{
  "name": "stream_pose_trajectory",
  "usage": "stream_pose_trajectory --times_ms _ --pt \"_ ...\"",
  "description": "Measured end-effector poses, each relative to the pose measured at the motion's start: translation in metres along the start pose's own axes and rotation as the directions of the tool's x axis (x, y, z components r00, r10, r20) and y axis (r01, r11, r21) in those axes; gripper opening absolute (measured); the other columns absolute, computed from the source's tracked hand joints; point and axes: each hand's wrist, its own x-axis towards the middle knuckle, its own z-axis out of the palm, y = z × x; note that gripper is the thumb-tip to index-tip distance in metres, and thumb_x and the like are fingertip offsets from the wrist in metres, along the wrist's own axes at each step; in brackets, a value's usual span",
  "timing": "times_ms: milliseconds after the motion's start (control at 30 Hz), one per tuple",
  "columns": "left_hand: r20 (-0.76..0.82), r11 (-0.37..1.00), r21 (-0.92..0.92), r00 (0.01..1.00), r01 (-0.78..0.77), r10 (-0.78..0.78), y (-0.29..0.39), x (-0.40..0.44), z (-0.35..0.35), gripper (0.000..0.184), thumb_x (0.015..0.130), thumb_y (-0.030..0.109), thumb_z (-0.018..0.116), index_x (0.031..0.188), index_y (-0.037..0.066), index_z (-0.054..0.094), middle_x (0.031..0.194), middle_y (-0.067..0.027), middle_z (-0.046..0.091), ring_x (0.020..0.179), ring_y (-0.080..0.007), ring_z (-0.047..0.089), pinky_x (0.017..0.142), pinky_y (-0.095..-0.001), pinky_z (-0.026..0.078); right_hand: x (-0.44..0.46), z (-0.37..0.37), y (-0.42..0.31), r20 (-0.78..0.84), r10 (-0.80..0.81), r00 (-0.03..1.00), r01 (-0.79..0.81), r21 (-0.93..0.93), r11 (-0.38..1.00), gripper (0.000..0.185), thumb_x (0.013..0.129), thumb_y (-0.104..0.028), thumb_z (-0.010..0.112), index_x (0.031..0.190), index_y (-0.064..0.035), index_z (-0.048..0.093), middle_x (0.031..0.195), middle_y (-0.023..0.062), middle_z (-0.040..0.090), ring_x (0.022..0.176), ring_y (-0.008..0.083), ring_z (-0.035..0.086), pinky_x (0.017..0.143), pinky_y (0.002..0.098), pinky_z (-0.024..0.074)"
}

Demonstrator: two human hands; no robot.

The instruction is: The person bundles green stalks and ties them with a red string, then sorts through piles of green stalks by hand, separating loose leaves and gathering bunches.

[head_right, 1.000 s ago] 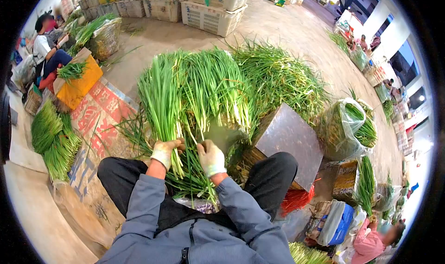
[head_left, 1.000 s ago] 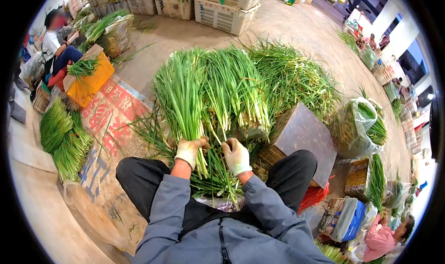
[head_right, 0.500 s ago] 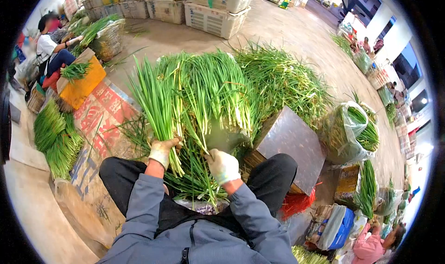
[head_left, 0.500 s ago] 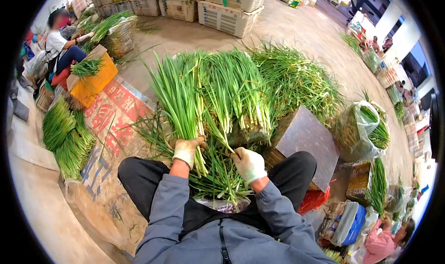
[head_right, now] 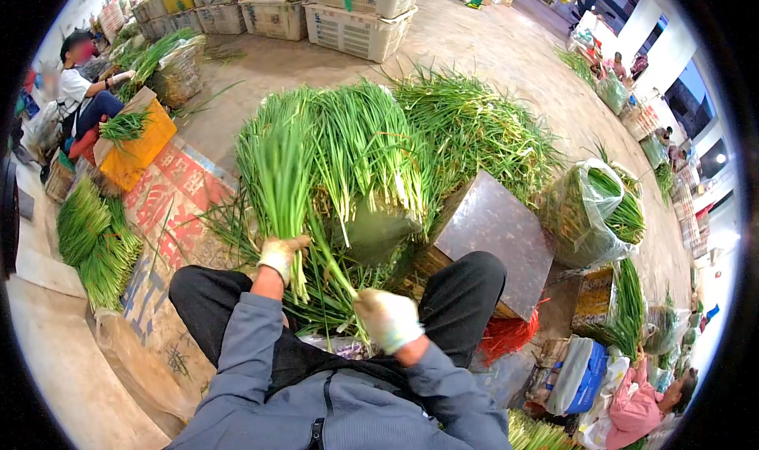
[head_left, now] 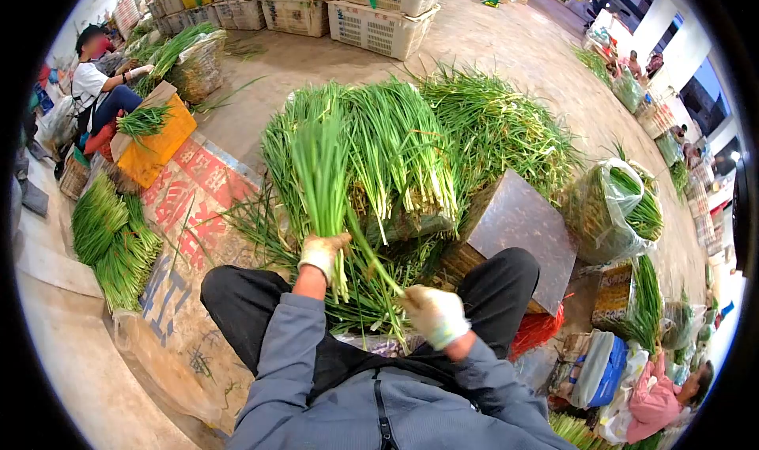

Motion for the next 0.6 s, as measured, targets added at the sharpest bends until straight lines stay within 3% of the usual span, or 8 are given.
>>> stream_pose_trajectory --times_ms 33,167,233,300,333,433,500,600 --pt "-0.037 0.995 -0.020 0.995 0.093 -0.094 0.035 -0.023 -0.002 0.038 0.074 0.005 0.082 0.105 -0.006 0.064 0.083 -0.0132 0.071 0.057 -0.0219 0.064 0.051 -0.0360 0.052 -0.002 -0.023 0.008 -0.020 0.057 0.998 -0.056 0.027 0.998 0.021 0.087 -0.028 0.072 0.088 -0.0070 0.072 0.080 0.0159 0.070 0.066 0.0317 0.068 0.062 0.0392 0.0549" --pt "-0.171 0.968 -0.227 0.983 -0.109 0.071 0.063 -0.043 -0.013 0.027 0.076 0.001 0.078 0.099 -0.005 0.065 0.076 -0.0126 0.069 0.054 -0.0200 0.062 0.046 -0.0345 0.049 -0.015 -0.140 0.039 -0.180 0.237 0.955 -0.209 0.157 0.965 0.014 0.086 -0.014 0.073 0.092 -0.0011 0.074 0.077 0.0109 0.071 0.065 0.0181 0.066 0.062 0.0322 0.0527" --pt "-0.185 0.957 -0.257 0.979 -0.134 0.088 0.065 -0.038 -0.014 0.025 0.077 0.002 0.078 0.098 -0.005 0.066 0.076 -0.0127 0.069 0.053 -0.0200 0.062 0.045 -0.0341 0.049 -0.027 -0.180 0.058 -0.364 0.371 0.854 -0.242 0.354 0.904 0.013 0.088 -0.012 0.069 0.087 0.0005 0.072 0.070 0.0039 0.066 0.059 0.0126 0.059 0.055 0.0282 0.0485" --pt "-0.115 0.915 -0.387 0.991 -0.110 0.070 0.065 -0.039 -0.015 0.024 0.078 0.004 0.078 0.097 -0.006 0.067 0.077 -0.0135 0.070 0.054 -0.0209 0.061 0.047 -0.0346 0.049 -0.036 -0.216 0.047 -0.380 0.558 0.737 -0.275 0.586 0.763 0.013 0.091 -0.012 0.066 0.085 -0.0010 0.069 0.065 -0.0009 0.059 0.052 0.0062 0.050 0.046 0.0230 0.0398" --pt "-0.112 0.895 -0.427 0.990 -0.128 0.089 0.068 -0.041 -0.010 0.022 0.079 0.007 0.078 0.094 -0.006 0.069 0.076 -0.0132 0.069 0.058 -0.0210 0.062 0.051 -0.0345 0.050 -0.036 -0.219 0.049 -0.496 0.534 0.685 -0.172 0.602 0.779 0.014 0.094 -0.014 0.065 0.087 -0.0031 0.068 0.061 -0.0020 0.054 0.048 0.0020 0.043 0.042 0.0198 0.0322" --pt "0.063 0.813 -0.549 0.960 -0.196 0.273 0.069 -0.053 -0.002 0.024 0.078 0.010 0.079 0.094 -0.005 0.069 0.081 -0.0129 0.069 0.066 -0.0211 0.065 0.057 -0.0336 0.052 -0.031 -0.231 0.033 -0.610 0.531 0.588 -0.090 0.603 0.792 0.014 0.094 -0.015 0.066 0.088 -0.0028 0.068 0.061 -0.0023 0.055 0.049 0.0027 0.045 0.043 0.0199 0.0338" --pt "0.122 0.769 -0.620 0.949 -0.156 0.291 0.076 -0.067 0.010 0.039 0.077 0.006 0.079 0.110 -0.002 0.061 0.093 -0.0144 0.070 0.068 -0.0214 0.067 0.060 -0.0341 0.057 -0.020 -0.220 0.028 -0.659 0.469 0.588 -0.051 0.549 0.834 0.012 0.094 -0.014 0.066 0.091 -0.0028 0.069 0.063 -0.0022 0.057 0.049 0.0030 0.047 0.043 0.0200 0.0351" --pt "0.287 0.794 -0.607 0.920 -0.040 0.266 0.091 -0.098 0.028 0.038 0.080 0.007 0.078 0.112 -0.001 0.060 0.097 -0.0161 0.071 0.071 -0.0206 0.069 0.062 -0.0335 0.058 0.010 -0.173 0.014 -0.671 0.413 0.616 0.110 0.592 0.798 0.006 0.092 -0.007 0.070 0.096 -0.0033 0.069 0.070 -0.0011 0.062 0.058 0.0068 0.055 0.051 0.0221 0.0445"
